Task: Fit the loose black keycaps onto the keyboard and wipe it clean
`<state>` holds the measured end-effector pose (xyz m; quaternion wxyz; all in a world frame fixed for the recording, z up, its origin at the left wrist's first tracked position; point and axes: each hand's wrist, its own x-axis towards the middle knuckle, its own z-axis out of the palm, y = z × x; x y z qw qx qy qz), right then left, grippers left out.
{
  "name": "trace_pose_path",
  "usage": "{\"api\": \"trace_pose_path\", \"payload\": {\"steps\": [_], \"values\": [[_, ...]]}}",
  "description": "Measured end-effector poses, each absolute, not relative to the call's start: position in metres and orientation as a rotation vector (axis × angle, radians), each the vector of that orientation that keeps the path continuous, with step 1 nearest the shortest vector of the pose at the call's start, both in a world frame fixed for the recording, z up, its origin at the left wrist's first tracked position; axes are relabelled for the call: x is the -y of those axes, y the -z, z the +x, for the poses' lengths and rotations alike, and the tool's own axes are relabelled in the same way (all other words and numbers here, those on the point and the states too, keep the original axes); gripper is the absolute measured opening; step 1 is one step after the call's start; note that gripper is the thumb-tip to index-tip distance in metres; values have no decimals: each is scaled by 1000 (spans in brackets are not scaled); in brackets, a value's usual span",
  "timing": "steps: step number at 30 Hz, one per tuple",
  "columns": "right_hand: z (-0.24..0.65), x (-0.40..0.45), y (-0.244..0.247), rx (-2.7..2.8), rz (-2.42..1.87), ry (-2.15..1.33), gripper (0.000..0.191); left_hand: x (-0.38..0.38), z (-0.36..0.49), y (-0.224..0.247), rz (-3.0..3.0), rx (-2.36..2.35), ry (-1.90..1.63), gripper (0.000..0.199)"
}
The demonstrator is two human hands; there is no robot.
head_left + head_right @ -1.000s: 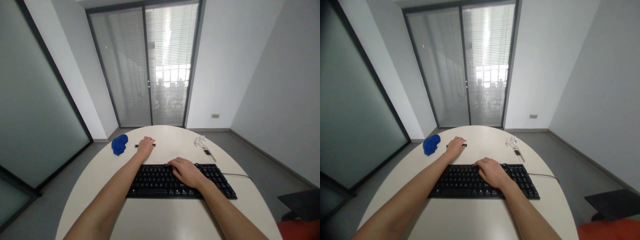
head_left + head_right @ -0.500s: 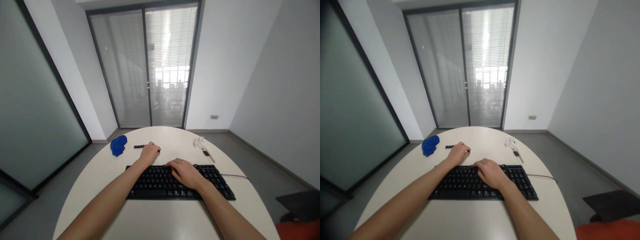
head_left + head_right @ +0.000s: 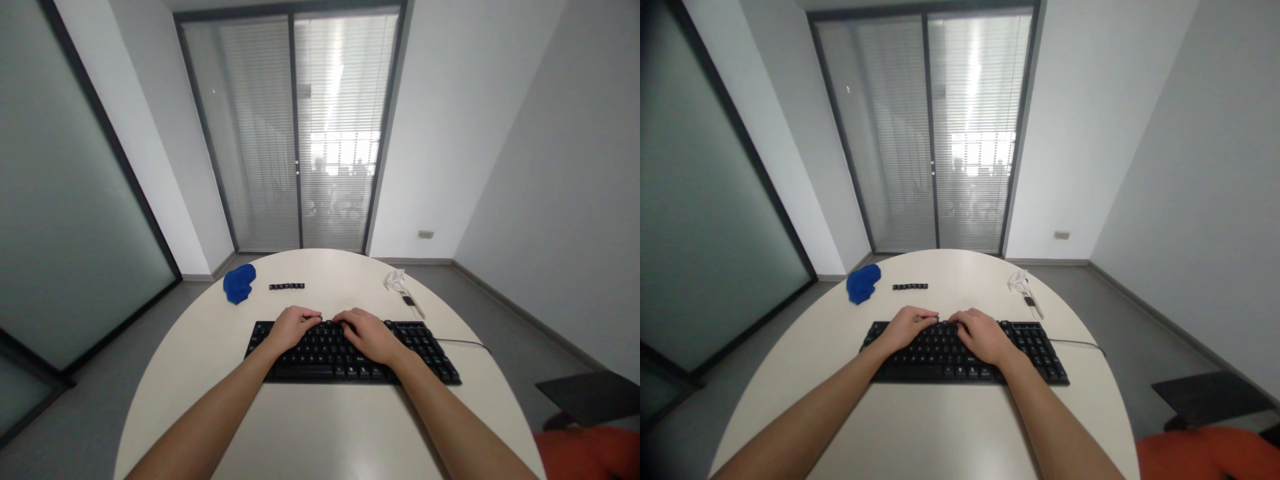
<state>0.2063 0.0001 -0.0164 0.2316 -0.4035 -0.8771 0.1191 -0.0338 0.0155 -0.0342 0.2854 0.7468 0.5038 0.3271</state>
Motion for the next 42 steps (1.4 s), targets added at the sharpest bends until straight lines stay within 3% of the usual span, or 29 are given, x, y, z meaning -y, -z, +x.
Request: {"api": "trace_pose_path", "payload": {"steps": [42], "values": [[203,1,14,2408,-1091,-352,28,1,-29,20,2402,-1337,-772,25]]}}
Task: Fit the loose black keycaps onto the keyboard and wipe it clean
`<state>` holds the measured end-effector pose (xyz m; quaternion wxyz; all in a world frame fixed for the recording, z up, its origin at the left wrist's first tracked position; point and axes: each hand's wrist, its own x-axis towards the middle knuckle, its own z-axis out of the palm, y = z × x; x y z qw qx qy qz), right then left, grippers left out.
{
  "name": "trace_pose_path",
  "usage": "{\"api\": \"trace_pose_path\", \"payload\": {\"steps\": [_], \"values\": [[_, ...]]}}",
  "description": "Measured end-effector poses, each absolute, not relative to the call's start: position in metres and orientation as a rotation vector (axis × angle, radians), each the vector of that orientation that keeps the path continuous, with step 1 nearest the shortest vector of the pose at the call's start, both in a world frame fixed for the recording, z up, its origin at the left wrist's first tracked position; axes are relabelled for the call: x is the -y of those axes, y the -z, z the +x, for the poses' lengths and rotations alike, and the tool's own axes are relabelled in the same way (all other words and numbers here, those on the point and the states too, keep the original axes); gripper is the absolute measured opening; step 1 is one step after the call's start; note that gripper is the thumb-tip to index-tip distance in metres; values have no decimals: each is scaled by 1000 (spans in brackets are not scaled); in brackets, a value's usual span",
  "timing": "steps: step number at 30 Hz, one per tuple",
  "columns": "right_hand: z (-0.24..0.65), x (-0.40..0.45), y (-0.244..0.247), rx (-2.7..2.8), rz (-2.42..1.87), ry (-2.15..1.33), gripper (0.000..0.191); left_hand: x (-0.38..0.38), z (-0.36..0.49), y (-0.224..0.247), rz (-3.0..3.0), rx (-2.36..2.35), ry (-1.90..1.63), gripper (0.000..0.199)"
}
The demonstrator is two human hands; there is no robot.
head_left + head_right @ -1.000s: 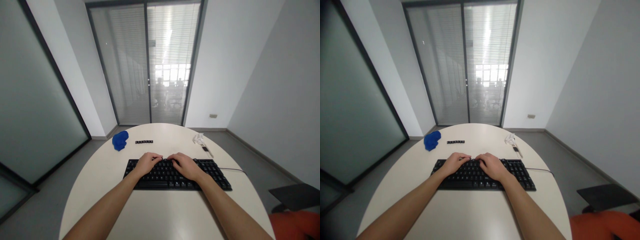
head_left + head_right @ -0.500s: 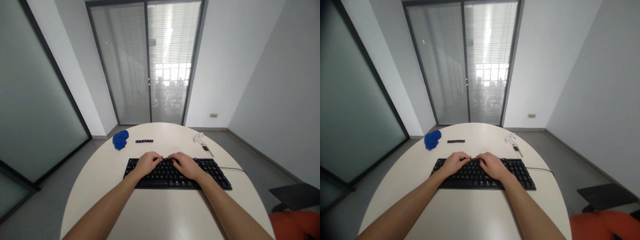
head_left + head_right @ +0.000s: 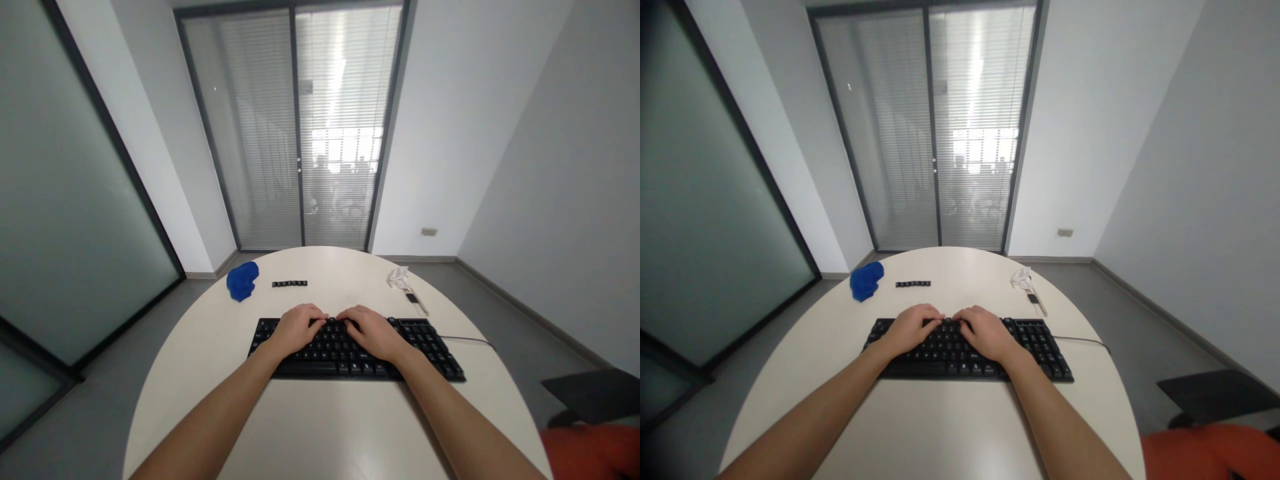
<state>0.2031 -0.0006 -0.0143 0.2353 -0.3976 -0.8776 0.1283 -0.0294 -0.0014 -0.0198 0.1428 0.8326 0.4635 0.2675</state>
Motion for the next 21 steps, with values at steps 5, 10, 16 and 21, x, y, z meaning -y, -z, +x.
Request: {"api": "trace_pose_path", "payload": {"steps": [5,10,16,21], "values": [[203,0,15,2404,-1103,-348,27,3,-31,15,2369,-1212,-789,30],[204,-2,16,2401,-1096,-364,27,11,-31,10,2516,-1251,-640,34],[204,-1,14,2396,-1109,-368,26,14,-32,12,2493,-1263,-660,37],[204,-1,15,2400,-1098,-374,26,8,-35,16,2444,-1273,-699,31]]}}
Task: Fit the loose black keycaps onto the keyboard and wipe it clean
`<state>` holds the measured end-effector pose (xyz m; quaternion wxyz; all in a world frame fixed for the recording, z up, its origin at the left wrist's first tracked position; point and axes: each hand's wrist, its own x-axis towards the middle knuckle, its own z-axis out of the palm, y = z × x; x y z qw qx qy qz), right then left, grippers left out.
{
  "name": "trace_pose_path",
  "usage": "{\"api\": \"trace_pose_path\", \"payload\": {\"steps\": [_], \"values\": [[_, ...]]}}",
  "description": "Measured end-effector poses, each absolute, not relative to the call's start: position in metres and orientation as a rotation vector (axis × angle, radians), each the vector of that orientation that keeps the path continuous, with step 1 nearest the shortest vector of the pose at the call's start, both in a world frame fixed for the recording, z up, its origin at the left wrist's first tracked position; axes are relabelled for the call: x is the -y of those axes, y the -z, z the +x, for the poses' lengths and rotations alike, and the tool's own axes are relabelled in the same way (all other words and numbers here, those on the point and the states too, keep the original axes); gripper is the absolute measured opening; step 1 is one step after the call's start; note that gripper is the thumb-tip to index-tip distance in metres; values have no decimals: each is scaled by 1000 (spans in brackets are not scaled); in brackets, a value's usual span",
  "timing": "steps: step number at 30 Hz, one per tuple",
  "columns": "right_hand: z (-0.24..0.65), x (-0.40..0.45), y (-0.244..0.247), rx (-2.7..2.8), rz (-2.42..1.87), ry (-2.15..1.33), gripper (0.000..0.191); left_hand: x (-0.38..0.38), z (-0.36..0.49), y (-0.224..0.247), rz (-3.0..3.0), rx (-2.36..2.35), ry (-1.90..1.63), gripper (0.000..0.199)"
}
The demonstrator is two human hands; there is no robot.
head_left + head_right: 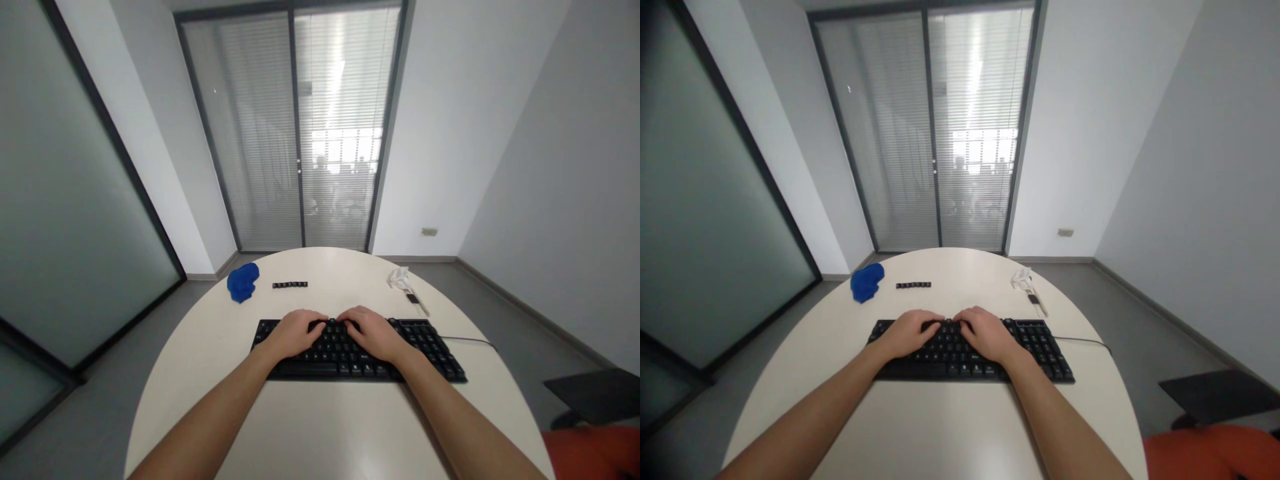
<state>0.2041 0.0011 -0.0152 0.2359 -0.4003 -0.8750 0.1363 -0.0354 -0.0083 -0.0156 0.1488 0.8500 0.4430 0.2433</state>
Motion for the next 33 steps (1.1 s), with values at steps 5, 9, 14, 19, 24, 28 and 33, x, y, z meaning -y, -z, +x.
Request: {"api": "trace_pose_path", "payload": {"steps": [5,9,14,19,24,28,33], "values": [[204,-2,18,2396,-1099,-369,27,-16,-41,19,2446,-1541,-633,31],[203,-2,17,2390,-1106,-382,28,-51,-51,19,2491,-1783,-598,29],[204,-2,17,2385,-1099,-398,28,-88,-60,19,2589,-1879,-505,34],[205,-3,17,2375,-1083,-409,27,-108,-55,22,2679,-1862,-397,24],[205,-2,17,2379,-1087,-414,27,-113,-44,22,2748,-1800,-371,20],[204,-3,17,2378,-1095,-408,27,-101,-39,16,2755,-1762,-406,19],[203,-3,17,2386,-1104,-399,27,-67,-37,6,2661,-1774,-571,17]]}}
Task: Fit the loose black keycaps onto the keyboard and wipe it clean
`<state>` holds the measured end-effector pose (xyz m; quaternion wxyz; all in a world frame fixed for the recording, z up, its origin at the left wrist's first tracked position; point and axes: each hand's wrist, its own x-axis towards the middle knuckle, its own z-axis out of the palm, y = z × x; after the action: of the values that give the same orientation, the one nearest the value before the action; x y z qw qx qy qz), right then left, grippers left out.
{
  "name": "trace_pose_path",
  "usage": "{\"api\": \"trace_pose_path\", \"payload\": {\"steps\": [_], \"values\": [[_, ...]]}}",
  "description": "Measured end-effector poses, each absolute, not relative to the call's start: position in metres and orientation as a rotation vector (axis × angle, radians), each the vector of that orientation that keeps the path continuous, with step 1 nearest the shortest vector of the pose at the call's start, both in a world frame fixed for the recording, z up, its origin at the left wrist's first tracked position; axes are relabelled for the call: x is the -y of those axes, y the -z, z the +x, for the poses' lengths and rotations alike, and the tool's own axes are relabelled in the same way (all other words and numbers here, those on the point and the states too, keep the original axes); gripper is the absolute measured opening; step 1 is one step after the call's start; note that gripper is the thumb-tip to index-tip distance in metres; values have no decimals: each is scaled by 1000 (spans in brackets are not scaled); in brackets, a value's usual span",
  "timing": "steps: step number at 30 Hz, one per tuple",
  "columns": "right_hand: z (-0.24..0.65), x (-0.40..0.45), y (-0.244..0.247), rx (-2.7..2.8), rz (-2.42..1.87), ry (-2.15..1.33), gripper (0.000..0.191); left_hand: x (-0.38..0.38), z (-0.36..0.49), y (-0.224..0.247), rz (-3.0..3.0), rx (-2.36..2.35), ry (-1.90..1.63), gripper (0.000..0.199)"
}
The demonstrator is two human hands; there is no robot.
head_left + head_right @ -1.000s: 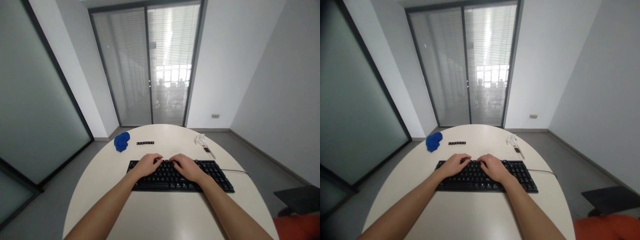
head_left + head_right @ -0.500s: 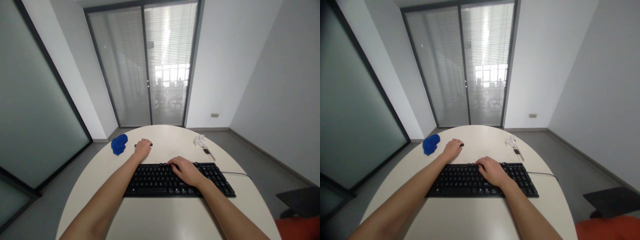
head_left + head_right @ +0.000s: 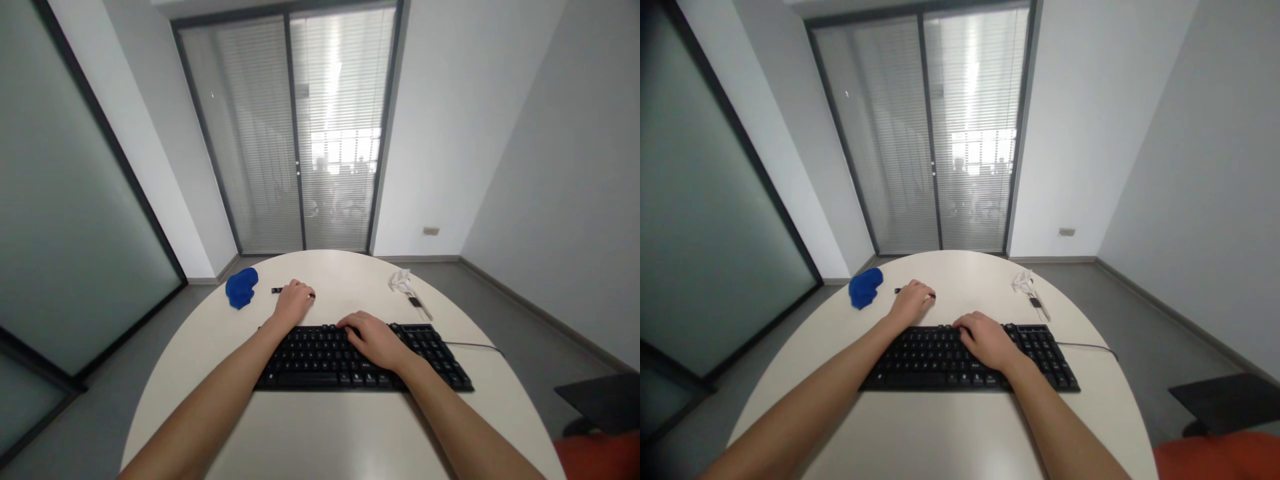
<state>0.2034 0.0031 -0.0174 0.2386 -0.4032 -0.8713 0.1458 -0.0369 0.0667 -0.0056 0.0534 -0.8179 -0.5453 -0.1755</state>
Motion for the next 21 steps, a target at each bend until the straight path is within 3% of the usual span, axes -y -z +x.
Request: {"api": "trace_pose_path", "payload": {"steps": [8,21], "values": [[204,-3,18,2383,-1111,-383,28,-7,-40,22,-2647,1799,1044,18],[203,0,16,2377,-1142,-390,28,-2,-43,34,-2709,1845,1135,21]]}}
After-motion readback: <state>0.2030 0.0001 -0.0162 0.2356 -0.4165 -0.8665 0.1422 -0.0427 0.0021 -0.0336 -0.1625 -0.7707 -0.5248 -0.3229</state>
